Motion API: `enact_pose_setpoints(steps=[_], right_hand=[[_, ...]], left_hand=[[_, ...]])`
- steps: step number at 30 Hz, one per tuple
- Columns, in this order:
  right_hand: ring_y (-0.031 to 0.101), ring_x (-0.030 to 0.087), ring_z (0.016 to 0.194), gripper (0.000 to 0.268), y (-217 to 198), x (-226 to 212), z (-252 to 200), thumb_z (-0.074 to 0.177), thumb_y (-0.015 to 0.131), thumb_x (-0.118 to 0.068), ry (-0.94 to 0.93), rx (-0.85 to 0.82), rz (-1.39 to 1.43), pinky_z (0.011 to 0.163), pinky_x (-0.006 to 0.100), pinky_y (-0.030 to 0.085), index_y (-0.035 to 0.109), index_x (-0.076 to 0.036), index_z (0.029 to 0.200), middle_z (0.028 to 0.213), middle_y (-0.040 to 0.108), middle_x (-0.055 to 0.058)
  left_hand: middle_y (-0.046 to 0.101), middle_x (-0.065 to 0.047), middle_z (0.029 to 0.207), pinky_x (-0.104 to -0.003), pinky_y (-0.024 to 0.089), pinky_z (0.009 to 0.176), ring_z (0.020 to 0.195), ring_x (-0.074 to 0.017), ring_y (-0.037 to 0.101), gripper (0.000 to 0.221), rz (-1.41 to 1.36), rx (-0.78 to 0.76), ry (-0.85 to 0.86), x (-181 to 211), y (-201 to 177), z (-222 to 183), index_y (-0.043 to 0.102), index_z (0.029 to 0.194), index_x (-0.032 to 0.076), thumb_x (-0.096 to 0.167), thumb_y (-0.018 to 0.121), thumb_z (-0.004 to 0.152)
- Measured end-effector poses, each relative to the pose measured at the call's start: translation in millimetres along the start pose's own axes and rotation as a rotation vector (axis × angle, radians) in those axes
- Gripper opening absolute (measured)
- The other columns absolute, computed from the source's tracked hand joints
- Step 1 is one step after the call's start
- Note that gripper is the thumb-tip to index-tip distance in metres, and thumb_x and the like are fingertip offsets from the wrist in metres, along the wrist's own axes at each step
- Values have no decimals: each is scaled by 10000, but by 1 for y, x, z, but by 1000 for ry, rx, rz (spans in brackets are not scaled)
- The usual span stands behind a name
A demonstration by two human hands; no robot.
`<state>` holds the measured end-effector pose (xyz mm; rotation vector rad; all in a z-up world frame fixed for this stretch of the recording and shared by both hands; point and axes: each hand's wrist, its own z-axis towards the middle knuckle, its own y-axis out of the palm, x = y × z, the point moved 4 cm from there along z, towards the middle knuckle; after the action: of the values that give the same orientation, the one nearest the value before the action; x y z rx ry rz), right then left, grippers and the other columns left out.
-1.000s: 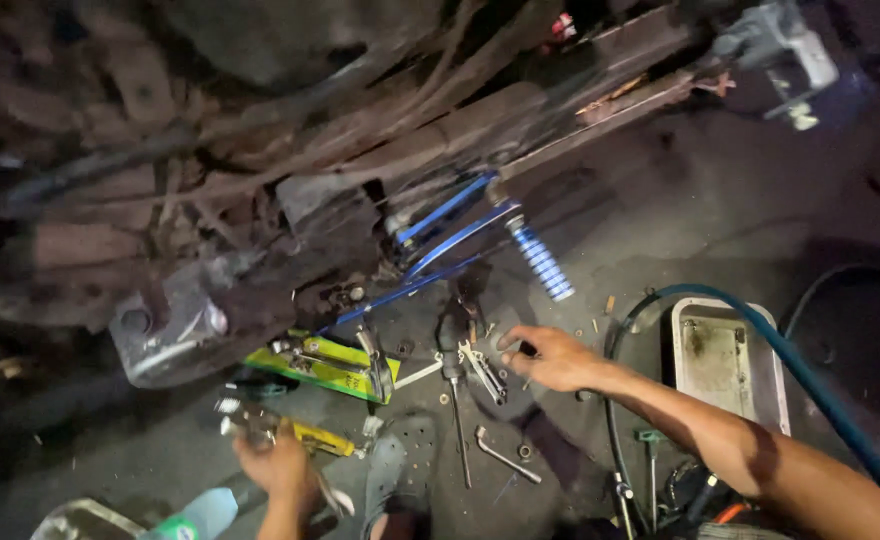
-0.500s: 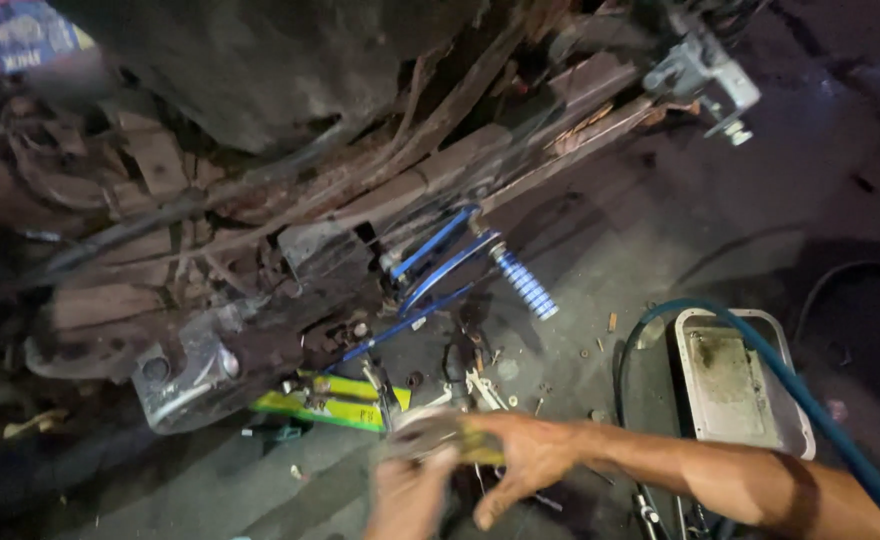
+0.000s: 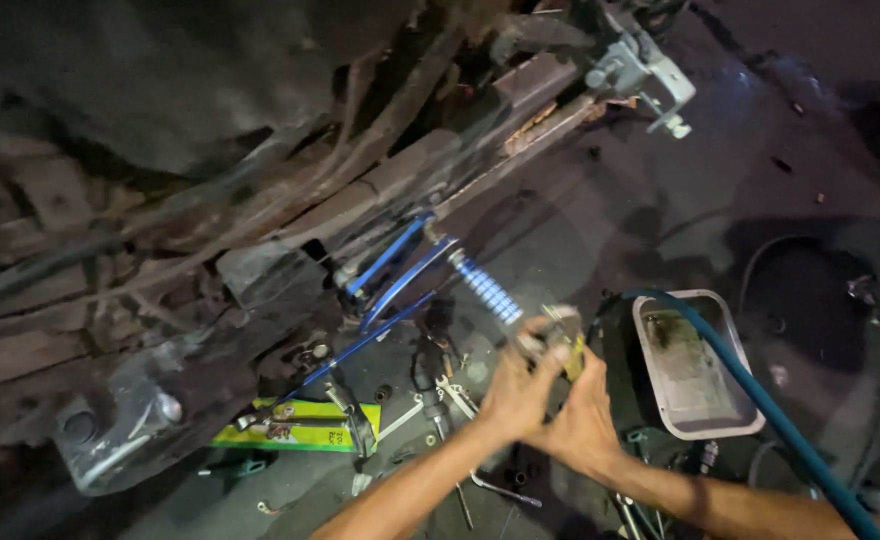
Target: The person uses wrenches and a screwdriver to disassemble and work on various parts of a motorcycle chassis and engine area, handling metal components, fasteners, and tools.
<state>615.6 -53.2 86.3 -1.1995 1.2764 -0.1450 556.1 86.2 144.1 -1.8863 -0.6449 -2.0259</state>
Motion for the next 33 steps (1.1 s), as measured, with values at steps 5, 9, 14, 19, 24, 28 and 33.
enact_pose_setpoints(steps=[5,9,14,19,24,28,33], right_hand=[[600,423,1279,1131,-13,-30,34,604,881,-380,-15,135,-44,1041,591,535,293,-36,1507,1372,499,248],[586,468,1241,1114,1,-14,68,650,941,-503,-168,232,-77,1077,609,461,340,-77,1485,1295,499,185],[555,473,1207,985,5,-24,97,651,929,-369,-413,326,-31,1026,590,445,395,-73,1424,1308,484,187],[547,473,1188,747,10,-22,124,836,790,-372,-587,369,9,1053,559,438,413,-25,1380,1294,483,209],[530,527,1203,691,13,-38,141,995,649,-501,-718,367,79,1066,597,455,423,40,1360,1286,482,270],[536,522,1180,697,12,-41,154,1016,623,-513,-797,368,7,1060,595,468,436,92,1307,1208,497,263],[529,456,1101,565,33,-39,146,1009,628,-449,-915,433,-437,1000,545,473,449,45,1217,1129,503,217]], left_hand=[[733,-68,1377,-372,553,1156,1306,-227,687,400,-289,-76,25,-14,-2,20,620,1464,118,320,614,1119],[826,-176,1058,-436,644,872,987,-190,752,302,-211,109,-87,16,-9,29,805,1173,46,321,769,1054],[736,-182,1382,-404,572,1099,1234,-190,692,380,-421,120,207,-2,-22,41,618,1435,-2,140,701,1093],[698,-185,1411,-412,537,1171,1365,-232,643,371,-431,109,218,-13,-29,50,611,1421,-35,70,707,1079],[687,-173,1391,-429,532,1189,1392,-254,623,360,-453,120,271,-3,-39,57,646,1387,-57,31,743,1052],[700,-157,1364,-432,503,1212,1399,-240,606,437,-367,66,346,23,-49,58,669,1379,-45,57,822,982],[764,-110,1238,-421,547,1171,1280,-259,715,480,-171,-1,490,15,-59,75,726,1252,22,88,943,829]])
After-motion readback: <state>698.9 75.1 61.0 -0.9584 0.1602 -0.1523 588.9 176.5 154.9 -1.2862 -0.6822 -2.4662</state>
